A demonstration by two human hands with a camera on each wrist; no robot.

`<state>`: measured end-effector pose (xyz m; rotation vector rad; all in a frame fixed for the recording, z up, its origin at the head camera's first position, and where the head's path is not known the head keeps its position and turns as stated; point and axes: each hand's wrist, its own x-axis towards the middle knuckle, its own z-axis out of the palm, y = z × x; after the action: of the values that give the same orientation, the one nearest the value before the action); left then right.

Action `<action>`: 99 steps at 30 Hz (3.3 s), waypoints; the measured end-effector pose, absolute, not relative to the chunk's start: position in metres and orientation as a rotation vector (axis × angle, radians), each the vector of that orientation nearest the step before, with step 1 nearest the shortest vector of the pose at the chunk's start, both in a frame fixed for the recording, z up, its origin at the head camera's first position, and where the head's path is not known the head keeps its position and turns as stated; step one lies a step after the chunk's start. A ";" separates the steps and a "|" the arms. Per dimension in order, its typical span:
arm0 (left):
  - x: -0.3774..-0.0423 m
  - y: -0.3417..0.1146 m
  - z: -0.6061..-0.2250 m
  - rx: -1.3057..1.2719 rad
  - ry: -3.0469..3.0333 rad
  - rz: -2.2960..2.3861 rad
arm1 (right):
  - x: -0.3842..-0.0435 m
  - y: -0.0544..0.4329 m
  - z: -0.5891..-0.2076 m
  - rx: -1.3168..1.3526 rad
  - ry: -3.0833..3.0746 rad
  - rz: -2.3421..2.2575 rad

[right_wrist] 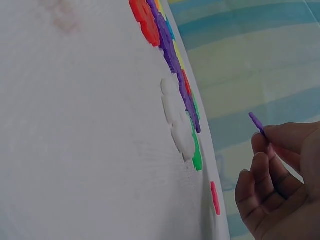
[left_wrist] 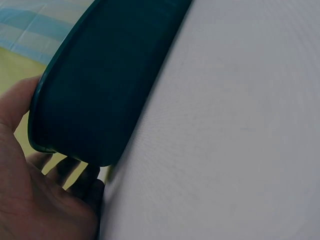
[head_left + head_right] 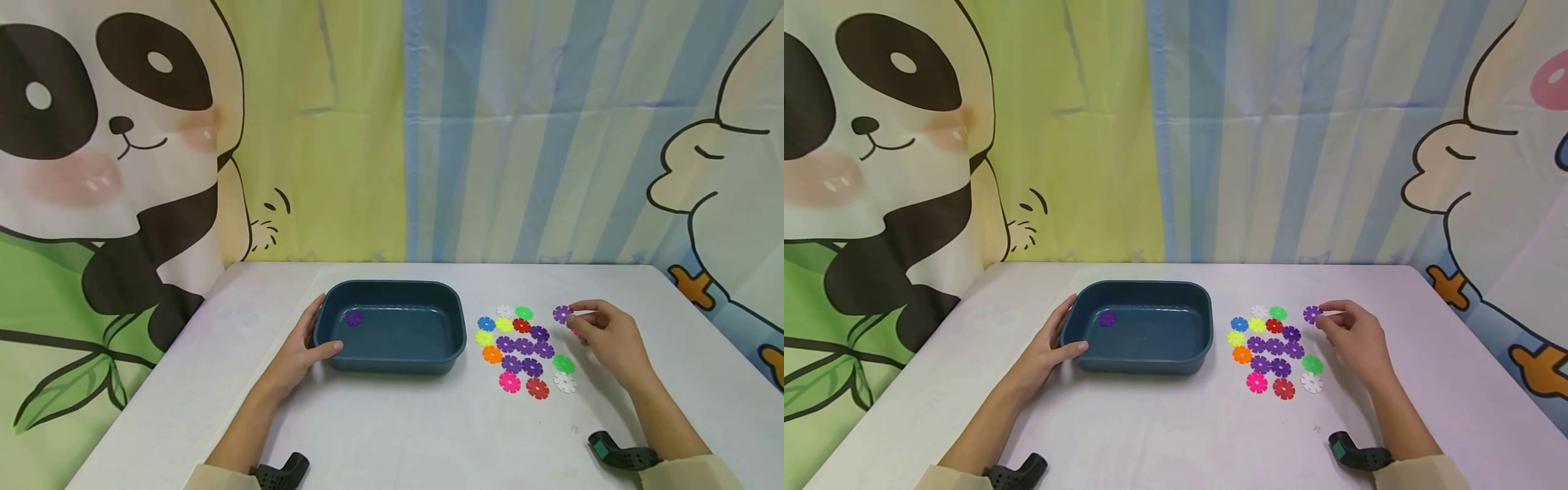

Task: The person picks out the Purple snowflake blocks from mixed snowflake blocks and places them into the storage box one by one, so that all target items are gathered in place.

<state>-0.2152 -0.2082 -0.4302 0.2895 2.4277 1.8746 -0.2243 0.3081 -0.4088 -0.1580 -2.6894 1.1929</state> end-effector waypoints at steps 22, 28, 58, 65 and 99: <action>-0.216 -0.208 -0.431 0.273 2.435 1.864 | -0.227 0.290 -0.398 -0.195 -2.609 1.313; -0.215 -0.208 -0.431 0.270 2.436 1.866 | -0.229 0.287 -0.397 -0.178 -2.598 1.331; -0.215 -0.208 -0.432 0.302 2.416 1.896 | -0.228 0.254 -0.382 -0.072 -2.545 1.412; -0.215 -0.208 -0.431 0.296 2.410 1.897 | -0.231 0.245 -0.377 -0.060 -2.532 1.451; -0.216 -0.209 -0.436 0.295 2.398 1.914 | -0.244 0.203 -0.367 0.004 -2.460 1.648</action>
<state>-0.2160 -0.2095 -0.4360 0.2949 2.3980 1.9138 -0.2443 0.2031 -0.3665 0.0042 -2.4604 1.6477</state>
